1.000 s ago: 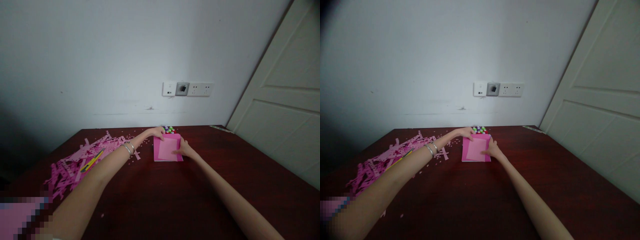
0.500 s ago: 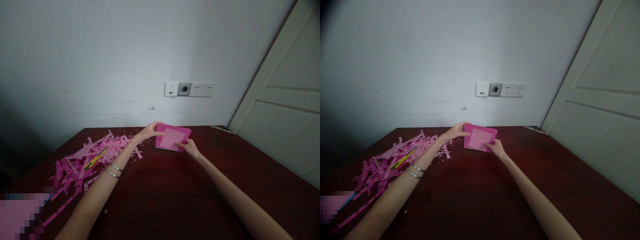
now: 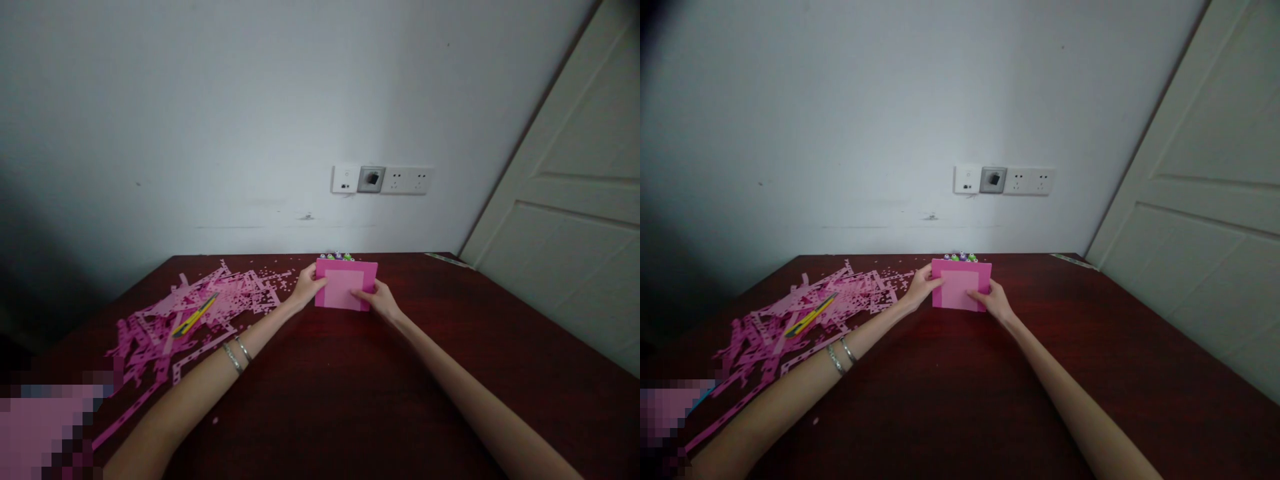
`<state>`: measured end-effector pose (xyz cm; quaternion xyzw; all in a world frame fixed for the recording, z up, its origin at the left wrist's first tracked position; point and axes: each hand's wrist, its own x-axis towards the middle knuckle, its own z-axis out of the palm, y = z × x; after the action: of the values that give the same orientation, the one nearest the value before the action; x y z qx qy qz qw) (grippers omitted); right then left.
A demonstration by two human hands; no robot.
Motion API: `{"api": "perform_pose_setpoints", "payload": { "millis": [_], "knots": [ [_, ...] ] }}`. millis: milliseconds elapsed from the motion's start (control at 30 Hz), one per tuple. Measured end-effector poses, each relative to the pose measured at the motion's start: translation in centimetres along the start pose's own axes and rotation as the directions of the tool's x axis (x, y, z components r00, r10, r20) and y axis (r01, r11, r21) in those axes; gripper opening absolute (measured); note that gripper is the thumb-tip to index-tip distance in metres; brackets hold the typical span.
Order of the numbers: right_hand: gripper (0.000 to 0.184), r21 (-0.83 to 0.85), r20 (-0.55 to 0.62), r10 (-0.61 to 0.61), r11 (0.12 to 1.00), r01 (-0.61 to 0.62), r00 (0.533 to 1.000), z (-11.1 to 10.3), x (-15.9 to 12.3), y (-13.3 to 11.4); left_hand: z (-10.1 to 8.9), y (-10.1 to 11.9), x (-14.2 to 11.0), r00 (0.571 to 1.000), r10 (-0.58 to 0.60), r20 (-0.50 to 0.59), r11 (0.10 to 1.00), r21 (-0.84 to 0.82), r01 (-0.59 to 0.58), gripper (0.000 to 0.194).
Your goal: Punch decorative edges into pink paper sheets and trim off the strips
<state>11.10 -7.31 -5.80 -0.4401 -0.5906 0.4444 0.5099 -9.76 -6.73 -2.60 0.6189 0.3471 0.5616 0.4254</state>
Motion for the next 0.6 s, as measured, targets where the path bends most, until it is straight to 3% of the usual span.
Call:
{"api": "perform_pose_setpoints", "payload": {
  "millis": [333,433,600],
  "knots": [
    [0.043,-0.008,-0.046,-0.045,0.999,0.045,0.998,0.4,-1.0,0.7,0.3,-1.2,-1.6,0.997,-0.064,-0.051,0.996,-0.062,0.061,0.039],
    [0.041,-0.026,-0.060,-0.087,0.996,0.086,0.994,0.6,-1.0,1.2,0.7,-1.7,-2.1,0.993,-0.108,-0.042,0.994,-0.033,0.107,0.043],
    [0.041,-0.108,-0.110,-0.136,0.986,0.124,0.985,1.0,-1.2,1.5,1.9,-1.6,-2.5,0.988,-0.107,-0.114,0.992,0.058,0.115,0.043]
  ]
}}
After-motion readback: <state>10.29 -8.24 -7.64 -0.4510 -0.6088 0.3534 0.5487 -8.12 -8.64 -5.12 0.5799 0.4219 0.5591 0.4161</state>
